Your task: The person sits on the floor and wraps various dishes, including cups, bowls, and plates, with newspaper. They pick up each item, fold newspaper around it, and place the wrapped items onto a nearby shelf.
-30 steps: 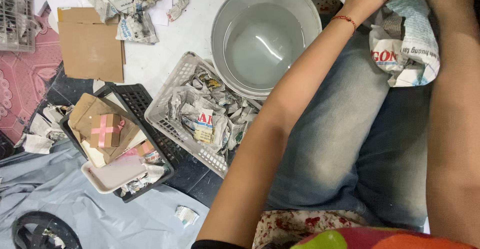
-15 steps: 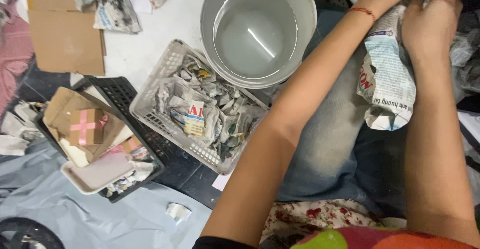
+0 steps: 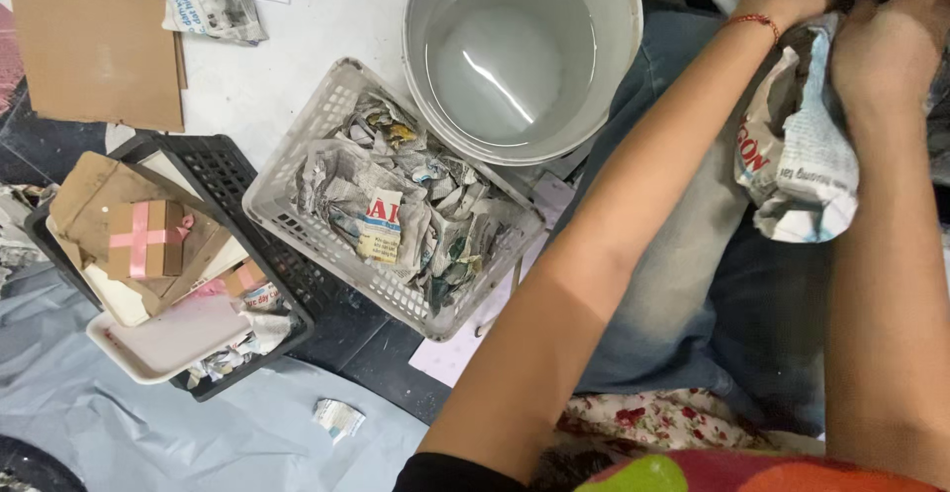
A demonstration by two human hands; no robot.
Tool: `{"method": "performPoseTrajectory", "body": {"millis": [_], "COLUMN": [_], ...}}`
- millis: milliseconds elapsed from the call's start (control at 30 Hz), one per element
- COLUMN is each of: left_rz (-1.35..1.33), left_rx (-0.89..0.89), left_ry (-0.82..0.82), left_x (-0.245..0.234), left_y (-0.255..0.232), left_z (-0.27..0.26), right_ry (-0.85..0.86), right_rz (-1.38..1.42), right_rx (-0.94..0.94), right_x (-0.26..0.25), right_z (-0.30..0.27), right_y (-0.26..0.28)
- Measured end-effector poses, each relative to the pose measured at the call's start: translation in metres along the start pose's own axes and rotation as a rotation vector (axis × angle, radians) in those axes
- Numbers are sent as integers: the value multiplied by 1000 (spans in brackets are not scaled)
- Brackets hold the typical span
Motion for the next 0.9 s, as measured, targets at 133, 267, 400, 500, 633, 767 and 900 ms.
{"method": "performPoseTrajectory", "body": {"millis": [133, 267, 400, 500, 633, 767, 900], "left_rz": [-89, -175, -320, -206, -98, -63, -55], "left_rx": [14, -132, 102, 41, -5, -5, 9], "left_ry": [-28, 139, -82, -9, -68, -104, -120], "left_x": [-10, -11, -20, -16, -8, 6, 24], "left_y": [-15, -12, -17, -15, -11, -3, -8], "left_z": [-6, -15, -9, -9, -4, 14, 32], "right_ry": [-23, 27, -22, -31, -23, -32, -98], "right_rz": [-83, -88, -146, -115, -79, -68, -24], "right_rx": [-65, -29, -46, 24, 51, 75, 73], "right_x": [-3, 2, 10, 13, 9, 10, 12], "right_z": [-9, -5, 3, -2, -2, 15, 26], "right_y": [8, 0, 0, 3, 8, 9, 6]}}
Point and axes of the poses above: each hand's wrist, its own z-axis towards the middle knuckle, its own x-axis out of the palm, y = z × x, the point moved 2 cm from there along z, towards the middle knuckle
